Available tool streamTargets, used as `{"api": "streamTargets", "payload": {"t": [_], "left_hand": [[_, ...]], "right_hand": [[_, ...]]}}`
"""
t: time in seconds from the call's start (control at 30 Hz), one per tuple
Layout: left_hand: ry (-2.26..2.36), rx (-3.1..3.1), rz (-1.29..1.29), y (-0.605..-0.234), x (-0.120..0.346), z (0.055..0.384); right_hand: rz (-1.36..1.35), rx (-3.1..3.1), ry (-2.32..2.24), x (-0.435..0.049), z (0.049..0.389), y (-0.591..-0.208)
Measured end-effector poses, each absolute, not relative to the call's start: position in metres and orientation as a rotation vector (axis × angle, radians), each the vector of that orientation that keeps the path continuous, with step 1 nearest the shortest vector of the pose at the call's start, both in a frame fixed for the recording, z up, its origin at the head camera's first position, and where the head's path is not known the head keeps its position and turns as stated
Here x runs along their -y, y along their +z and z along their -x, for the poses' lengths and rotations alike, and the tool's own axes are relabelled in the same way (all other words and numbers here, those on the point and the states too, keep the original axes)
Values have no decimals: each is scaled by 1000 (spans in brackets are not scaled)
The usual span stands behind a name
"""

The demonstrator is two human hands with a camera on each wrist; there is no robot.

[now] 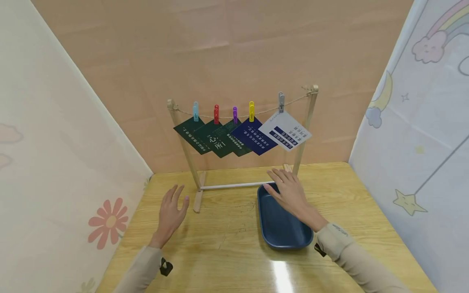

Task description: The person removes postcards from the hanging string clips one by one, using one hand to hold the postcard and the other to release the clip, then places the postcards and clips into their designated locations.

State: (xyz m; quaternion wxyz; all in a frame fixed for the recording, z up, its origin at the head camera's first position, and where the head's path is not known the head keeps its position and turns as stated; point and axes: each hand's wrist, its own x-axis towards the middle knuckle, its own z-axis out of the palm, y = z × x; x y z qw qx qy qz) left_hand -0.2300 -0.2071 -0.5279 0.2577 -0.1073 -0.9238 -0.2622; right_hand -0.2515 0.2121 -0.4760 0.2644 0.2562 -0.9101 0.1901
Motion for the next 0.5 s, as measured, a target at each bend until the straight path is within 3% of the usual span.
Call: {"api": "streamTargets", "payload": {"t": [0.5], "left_hand": [[-768, 2471, 292, -528, 200, 232]], "right_hand": [[-711, 2413, 530, -200, 258, -475]]}}
